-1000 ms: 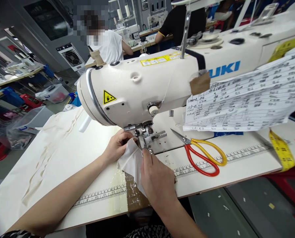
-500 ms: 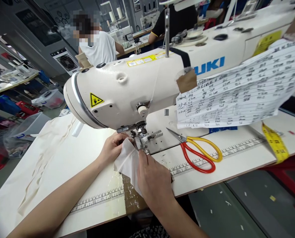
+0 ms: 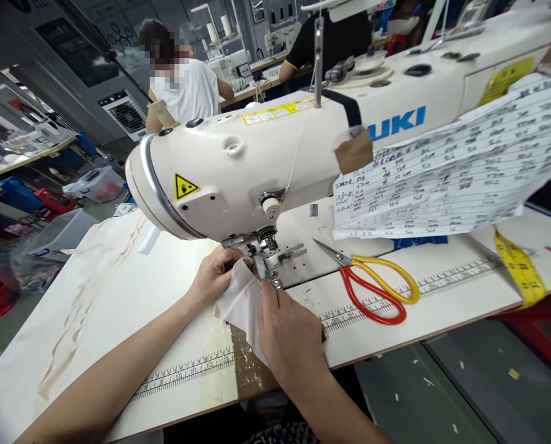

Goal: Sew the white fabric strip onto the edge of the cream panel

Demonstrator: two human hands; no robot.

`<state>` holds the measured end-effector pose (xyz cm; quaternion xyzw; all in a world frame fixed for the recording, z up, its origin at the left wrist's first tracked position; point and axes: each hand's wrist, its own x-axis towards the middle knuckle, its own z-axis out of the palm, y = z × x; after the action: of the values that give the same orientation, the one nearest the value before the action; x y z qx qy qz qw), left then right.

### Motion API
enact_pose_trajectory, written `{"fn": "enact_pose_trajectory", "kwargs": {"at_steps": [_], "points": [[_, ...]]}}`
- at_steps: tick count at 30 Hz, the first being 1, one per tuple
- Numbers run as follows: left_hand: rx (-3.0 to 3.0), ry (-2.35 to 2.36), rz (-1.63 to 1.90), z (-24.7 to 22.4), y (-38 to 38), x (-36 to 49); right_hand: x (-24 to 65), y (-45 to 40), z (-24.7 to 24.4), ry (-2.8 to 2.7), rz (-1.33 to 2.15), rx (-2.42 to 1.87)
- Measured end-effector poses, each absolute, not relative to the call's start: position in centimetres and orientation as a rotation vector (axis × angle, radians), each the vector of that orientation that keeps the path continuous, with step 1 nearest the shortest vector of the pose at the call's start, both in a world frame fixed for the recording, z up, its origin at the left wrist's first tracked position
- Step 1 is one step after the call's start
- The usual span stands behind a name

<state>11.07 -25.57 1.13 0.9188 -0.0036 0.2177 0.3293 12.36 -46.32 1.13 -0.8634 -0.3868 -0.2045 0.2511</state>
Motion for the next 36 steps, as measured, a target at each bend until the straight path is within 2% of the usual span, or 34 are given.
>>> {"fn": "enact_pose_trajectory", "kwargs": {"at_steps": [16,31,36], "points": [[2.617,-0.179,0.637,1.4,-25.89,11.45,12.36,-46.22,0.85,-1.051,-0.596,-2.349],[2.471,-0.094,0.628,1.34,-25.5,11.1,12.23,-45.74,0.95,-1.018,-0.578,-2.397],[2.531,-0.341,0.8,1.18,-25.35,11.32,12.43,-45.47,0.74,-1.016,-0.617,-2.416]]}}
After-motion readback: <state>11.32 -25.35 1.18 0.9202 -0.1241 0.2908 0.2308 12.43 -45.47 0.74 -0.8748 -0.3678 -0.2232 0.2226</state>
